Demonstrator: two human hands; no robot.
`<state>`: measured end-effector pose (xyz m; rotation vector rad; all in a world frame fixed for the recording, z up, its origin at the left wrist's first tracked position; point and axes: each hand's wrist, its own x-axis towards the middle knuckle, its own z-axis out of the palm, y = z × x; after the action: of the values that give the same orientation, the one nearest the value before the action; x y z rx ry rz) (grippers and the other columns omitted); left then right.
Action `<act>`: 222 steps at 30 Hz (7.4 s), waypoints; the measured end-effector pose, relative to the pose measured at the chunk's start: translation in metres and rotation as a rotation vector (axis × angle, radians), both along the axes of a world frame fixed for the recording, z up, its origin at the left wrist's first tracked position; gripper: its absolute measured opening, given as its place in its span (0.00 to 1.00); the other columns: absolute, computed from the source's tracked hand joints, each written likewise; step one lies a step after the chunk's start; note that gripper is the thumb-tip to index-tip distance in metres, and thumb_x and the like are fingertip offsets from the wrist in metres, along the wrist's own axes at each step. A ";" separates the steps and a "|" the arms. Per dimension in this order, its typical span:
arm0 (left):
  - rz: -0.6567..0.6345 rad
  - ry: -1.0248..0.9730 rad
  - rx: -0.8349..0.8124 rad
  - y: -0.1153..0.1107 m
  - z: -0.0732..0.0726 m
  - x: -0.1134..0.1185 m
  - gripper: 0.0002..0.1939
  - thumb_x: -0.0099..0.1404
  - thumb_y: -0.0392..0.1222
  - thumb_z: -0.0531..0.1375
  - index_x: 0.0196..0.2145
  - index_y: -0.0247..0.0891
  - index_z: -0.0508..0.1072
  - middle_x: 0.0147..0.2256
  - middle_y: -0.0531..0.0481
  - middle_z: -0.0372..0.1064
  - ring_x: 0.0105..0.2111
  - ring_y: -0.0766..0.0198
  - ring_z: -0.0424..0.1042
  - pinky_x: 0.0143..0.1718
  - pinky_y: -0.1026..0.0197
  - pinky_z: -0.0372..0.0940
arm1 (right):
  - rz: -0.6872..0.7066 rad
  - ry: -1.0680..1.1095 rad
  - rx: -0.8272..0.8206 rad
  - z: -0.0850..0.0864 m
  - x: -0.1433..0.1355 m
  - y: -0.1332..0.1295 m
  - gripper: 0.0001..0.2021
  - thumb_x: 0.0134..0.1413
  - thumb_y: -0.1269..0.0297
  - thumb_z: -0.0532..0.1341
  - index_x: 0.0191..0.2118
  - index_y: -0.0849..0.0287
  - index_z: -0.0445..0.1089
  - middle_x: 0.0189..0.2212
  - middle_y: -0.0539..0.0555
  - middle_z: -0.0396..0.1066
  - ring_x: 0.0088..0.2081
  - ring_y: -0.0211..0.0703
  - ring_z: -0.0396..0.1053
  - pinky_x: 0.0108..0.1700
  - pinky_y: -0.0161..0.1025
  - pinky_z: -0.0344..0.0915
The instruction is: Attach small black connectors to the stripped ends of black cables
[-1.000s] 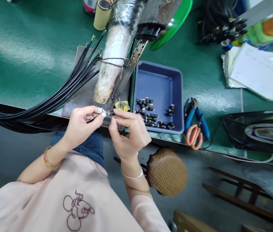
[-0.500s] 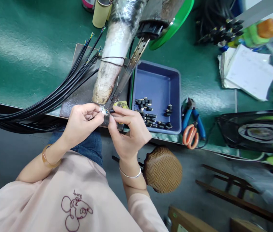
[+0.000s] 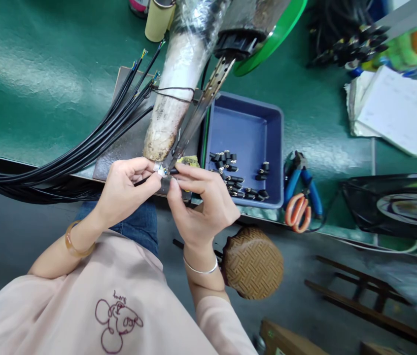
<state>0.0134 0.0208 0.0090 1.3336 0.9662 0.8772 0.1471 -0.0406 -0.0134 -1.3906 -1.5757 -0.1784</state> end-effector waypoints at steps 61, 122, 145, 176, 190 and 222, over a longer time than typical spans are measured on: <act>-0.116 0.196 0.209 -0.007 -0.007 -0.008 0.09 0.63 0.35 0.57 0.24 0.34 0.71 0.20 0.56 0.59 0.20 0.72 0.54 0.22 0.68 0.53 | 0.043 0.028 -0.080 -0.002 0.005 -0.007 0.06 0.59 0.72 0.64 0.35 0.54 0.69 0.37 0.51 0.80 0.39 0.42 0.80 0.40 0.40 0.78; -0.025 0.236 0.505 -0.006 -0.011 -0.014 0.05 0.66 0.33 0.61 0.31 0.35 0.76 0.25 0.53 0.71 0.23 0.69 0.66 0.27 0.66 0.60 | 0.041 -0.022 -0.014 -0.003 0.007 0.000 0.09 0.55 0.76 0.65 0.32 0.54 0.66 0.39 0.52 0.79 0.38 0.41 0.78 0.39 0.38 0.78; -0.001 0.196 0.624 -0.005 -0.016 -0.015 0.04 0.66 0.32 0.63 0.35 0.32 0.79 0.24 0.54 0.70 0.20 0.73 0.61 0.23 0.68 0.58 | 0.036 -0.092 0.021 0.001 0.006 0.002 0.09 0.55 0.76 0.66 0.32 0.55 0.67 0.39 0.54 0.79 0.38 0.40 0.78 0.39 0.37 0.77; -0.013 0.257 0.532 -0.007 -0.017 -0.016 0.07 0.66 0.35 0.62 0.29 0.34 0.74 0.23 0.53 0.70 0.21 0.70 0.63 0.24 0.66 0.59 | 0.050 -0.199 -0.027 0.004 0.010 0.000 0.08 0.57 0.73 0.66 0.32 0.54 0.67 0.40 0.53 0.80 0.37 0.39 0.79 0.38 0.35 0.76; -0.012 0.265 0.565 -0.007 -0.014 -0.014 0.05 0.67 0.34 0.61 0.33 0.35 0.75 0.26 0.53 0.73 0.22 0.70 0.65 0.27 0.66 0.60 | 0.050 -0.132 0.018 0.003 0.009 0.002 0.08 0.55 0.75 0.66 0.32 0.55 0.68 0.39 0.54 0.79 0.37 0.39 0.78 0.38 0.35 0.77; 0.050 0.278 0.656 -0.010 -0.019 -0.015 0.07 0.69 0.36 0.61 0.37 0.35 0.79 0.29 0.50 0.76 0.27 0.68 0.71 0.28 0.66 0.63 | 0.020 -0.063 -0.014 -0.001 0.007 0.005 0.05 0.58 0.72 0.66 0.34 0.55 0.71 0.35 0.51 0.79 0.38 0.41 0.78 0.41 0.39 0.76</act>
<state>-0.0021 0.0107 -0.0097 2.0371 0.9609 1.1209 0.1539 -0.0358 -0.0143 -1.3918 -1.6450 -0.2011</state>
